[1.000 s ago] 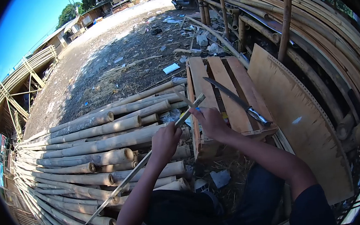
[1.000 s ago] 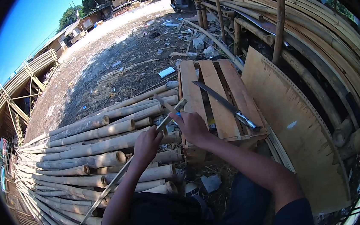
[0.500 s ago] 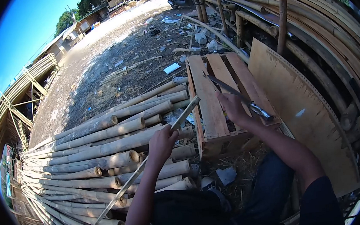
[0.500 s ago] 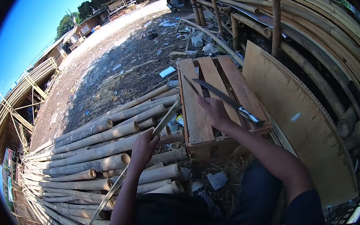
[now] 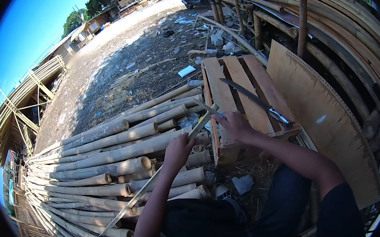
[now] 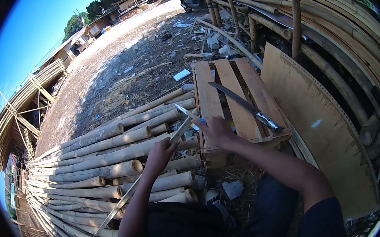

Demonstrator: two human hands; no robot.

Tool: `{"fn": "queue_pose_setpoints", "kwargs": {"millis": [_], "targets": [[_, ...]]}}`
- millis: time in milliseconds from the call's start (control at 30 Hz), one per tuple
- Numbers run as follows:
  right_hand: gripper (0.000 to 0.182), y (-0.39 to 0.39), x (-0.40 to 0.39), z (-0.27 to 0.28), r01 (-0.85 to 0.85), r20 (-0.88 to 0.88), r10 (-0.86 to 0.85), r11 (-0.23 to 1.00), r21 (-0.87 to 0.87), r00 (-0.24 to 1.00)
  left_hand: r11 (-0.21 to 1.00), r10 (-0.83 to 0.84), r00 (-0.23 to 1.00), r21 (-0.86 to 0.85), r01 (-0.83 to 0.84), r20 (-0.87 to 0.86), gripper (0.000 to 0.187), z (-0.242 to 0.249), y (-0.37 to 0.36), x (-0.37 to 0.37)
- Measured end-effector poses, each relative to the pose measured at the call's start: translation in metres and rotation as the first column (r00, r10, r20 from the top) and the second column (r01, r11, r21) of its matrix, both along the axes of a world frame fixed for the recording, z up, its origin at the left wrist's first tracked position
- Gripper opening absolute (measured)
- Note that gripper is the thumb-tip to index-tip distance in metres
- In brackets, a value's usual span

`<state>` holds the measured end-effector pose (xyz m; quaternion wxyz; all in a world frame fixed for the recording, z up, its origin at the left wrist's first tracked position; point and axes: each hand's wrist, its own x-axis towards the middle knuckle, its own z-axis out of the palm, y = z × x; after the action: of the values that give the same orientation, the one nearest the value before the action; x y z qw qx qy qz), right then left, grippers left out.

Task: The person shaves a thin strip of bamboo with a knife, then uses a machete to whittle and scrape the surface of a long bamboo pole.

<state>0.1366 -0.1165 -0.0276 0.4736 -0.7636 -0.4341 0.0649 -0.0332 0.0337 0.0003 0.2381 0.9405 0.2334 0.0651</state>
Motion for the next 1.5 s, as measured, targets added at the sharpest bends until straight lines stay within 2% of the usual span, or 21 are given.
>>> {"fn": "queue_pose_setpoints", "kwargs": {"millis": [133,200,233,300,333,433,600,667,700,767,800,867,900,967,1100,1167,1300,1333,1433,1467,1500], "targets": [[0.062,-0.001,-0.015,-0.005,-0.033,-0.11,0.017,0.99,-0.14,0.994,1.0,-0.03,0.999,-0.008,0.03,-0.022,0.037,-0.008,-0.004,0.005],[0.064,0.003,-0.015,-0.01,-0.127,0.128,0.152,0.974,-0.186,0.98,0.999,-0.035,0.997,0.02,0.034,0.062,0.037,-0.011,-0.003,0.004],[0.064,0.002,-0.008,-0.007,-0.131,0.12,0.155,0.974,-0.185,0.981,0.999,-0.032,0.998,0.02,0.031,0.054,0.037,-0.012,-0.001,0.003],[0.065,-0.004,0.018,0.005,0.034,0.193,-0.005,0.988,-0.148,0.981,0.999,-0.005,0.996,0.036,0.002,0.092,0.036,-0.012,0.002,0.001],[0.061,-0.004,0.019,0.003,0.084,-0.133,-0.095,0.993,-0.08,0.987,0.999,0.0,0.995,0.035,-0.004,0.102,0.036,-0.011,0.002,0.001],[0.061,-0.004,0.007,-0.017,-0.018,0.012,0.02,0.982,-0.189,1.0,0.995,-0.017,0.993,0.103,0.005,0.114,0.036,-0.003,-0.005,0.003],[0.064,0.008,-0.007,-0.021,-0.079,-0.138,0.064,0.992,-0.103,0.988,0.998,-0.004,0.995,0.059,-0.002,0.099,0.036,0.007,-0.01,-0.001],[0.063,0.009,0.012,-0.036,0.087,-0.375,-0.085,0.996,-0.013,0.923,0.999,0.013,0.995,0.042,-0.018,0.103,0.036,0.007,-0.007,-0.004],[0.063,0.007,0.014,-0.031,0.083,-0.37,-0.082,0.996,-0.011,0.925,0.999,0.022,0.995,0.028,-0.025,0.102,0.036,0.007,-0.005,-0.005],[0.063,0.001,0.016,-0.021,0.156,-0.4,-0.059,0.965,0.212,0.914,0.998,0.027,0.995,0.054,-0.033,0.101,0.035,0.0,-0.002,-0.004],[0.063,-0.001,0.01,-0.01,0.154,-0.396,-0.058,0.965,0.214,0.916,0.996,0.03,0.995,0.079,-0.037,0.094,0.035,-0.002,0.0,-0.004],[0.063,-0.004,-0.011,0.008,-0.1,-0.065,0.104,0.993,0.069,0.992,0.997,0.024,0.996,0.068,-0.03,0.084,0.035,-0.005,-0.001,-0.002],[0.063,-0.001,-0.018,0.005,-0.094,-0.064,0.099,0.993,0.07,0.993,0.998,0.018,0.997,0.056,-0.023,0.071,0.034,-0.007,-0.003,-0.001],[0.063,0.003,-0.029,-0.004,-0.227,0.099,0.243,0.963,-0.147,0.965,0.996,0.016,0.996,0.087,-0.023,0.082,0.034,-0.006,-0.008,0.0],[0.061,0.004,-0.016,0.005,-0.204,0.125,0.215,0.974,-0.094,0.969,0.986,0.045,0.992,0.155,-0.063,0.115,0.034,-0.002,-0.012,0.0],[0.062,0.004,0.008,0.007,0.009,0.021,-0.009,1.0,-0.018,1.0,0.986,0.036,0.993,0.159,-0.055,0.116,0.034,-0.005,-0.009,0.0],[0.064,0.001,-0.008,-0.005,-0.028,-0.07,0.024,0.998,-0.056,0.997,0.993,-0.017,0.997,0.117,0.008,0.074,0.033,-0.016,-0.011,0.001],[0.063,0.0,-0.014,-0.005,-0.085,0.035,0.091,0.987,-0.136,0.995,0.985,-0.025,0.998,0.17,0.015,0.056,0.031,-0.017,-0.011,0.002],[0.063,0.001,-0.026,-0.009,-0.111,0.108,0.134,0.975,-0.194,0.985,0.992,-0.004,0.996,0.129,-0.008,0.093,0.034,-0.011,-0.015,-0.001],[0.064,-0.002,-0.012,-0.002,-0.048,0.104,0.058,0.994,-0.103,0.993,0.992,0.0,0.996,0.129,-0.012,0.089,0.034,-0.009,-0.015,-0.001],[0.064,-0.003,-0.007,-0.004,-0.051,0.101,0.061,0.993,-0.102,0.993,0.993,0.002,0.996,0.121,-0.013,0.093,0.034,-0.006,-0.015,-0.001]]}}
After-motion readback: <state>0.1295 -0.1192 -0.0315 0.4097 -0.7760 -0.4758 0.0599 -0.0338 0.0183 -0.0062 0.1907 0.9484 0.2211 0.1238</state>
